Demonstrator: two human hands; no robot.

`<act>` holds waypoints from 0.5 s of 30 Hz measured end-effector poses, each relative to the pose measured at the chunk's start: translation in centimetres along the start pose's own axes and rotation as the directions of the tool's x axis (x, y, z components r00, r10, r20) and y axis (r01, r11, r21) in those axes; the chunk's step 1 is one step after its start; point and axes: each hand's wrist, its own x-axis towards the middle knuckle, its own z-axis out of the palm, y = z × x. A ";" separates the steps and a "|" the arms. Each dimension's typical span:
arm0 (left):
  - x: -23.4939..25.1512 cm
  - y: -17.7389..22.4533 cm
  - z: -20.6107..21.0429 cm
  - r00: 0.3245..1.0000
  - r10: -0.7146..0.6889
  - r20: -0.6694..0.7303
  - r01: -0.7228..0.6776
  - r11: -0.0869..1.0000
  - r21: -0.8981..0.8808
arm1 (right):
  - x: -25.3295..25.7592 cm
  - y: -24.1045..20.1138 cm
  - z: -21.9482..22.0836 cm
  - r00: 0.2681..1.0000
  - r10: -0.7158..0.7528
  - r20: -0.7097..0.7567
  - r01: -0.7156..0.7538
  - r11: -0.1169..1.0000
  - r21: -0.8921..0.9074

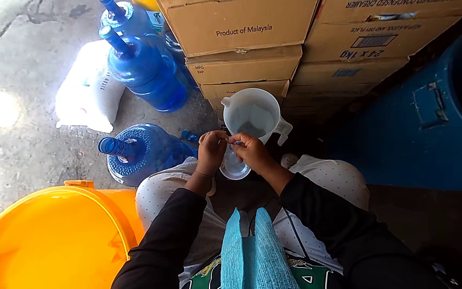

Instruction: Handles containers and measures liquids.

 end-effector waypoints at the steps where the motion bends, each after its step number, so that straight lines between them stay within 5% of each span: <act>1: 0.0 0.0 -0.1 0.999 -0.030 0.012 0.030 0.999 -0.028 | -0.1 0.0 -0.1 0.999 -0.038 -0.002 0.038 0.998 -0.056; 3: 0.1 0.2 -0.5 0.993 -0.100 0.065 0.106 0.990 -0.098 | 0.2 -0.1 -0.7 0.969 -0.246 0.017 0.239 0.918 -0.315; 5: 0.4 0.2 -0.8 0.987 -0.116 0.111 0.132 0.981 -0.141 | 1.2 0.1 -1.4 0.828 -0.556 0.077 0.501 0.671 -0.547; 7: 0.4 0.1 -1.1 0.982 -0.126 0.138 0.148 0.976 -0.158 | 2.6 0.5 -1.9 0.675 -0.717 0.175 0.637 0.445 -0.630; 10: 0.5 0.1 -1.6 0.972 -0.166 0.167 0.199 0.958 -0.205 | 4.3 0.6 -2.1 0.505 -0.803 0.316 0.745 0.220 -0.630; 15: 0.9 -0.2 -2.1 0.953 -0.231 0.198 0.285 0.906 -0.314 | 5.7 0.3 -2.7 0.351 -0.803 0.481 0.825 0.023 -0.564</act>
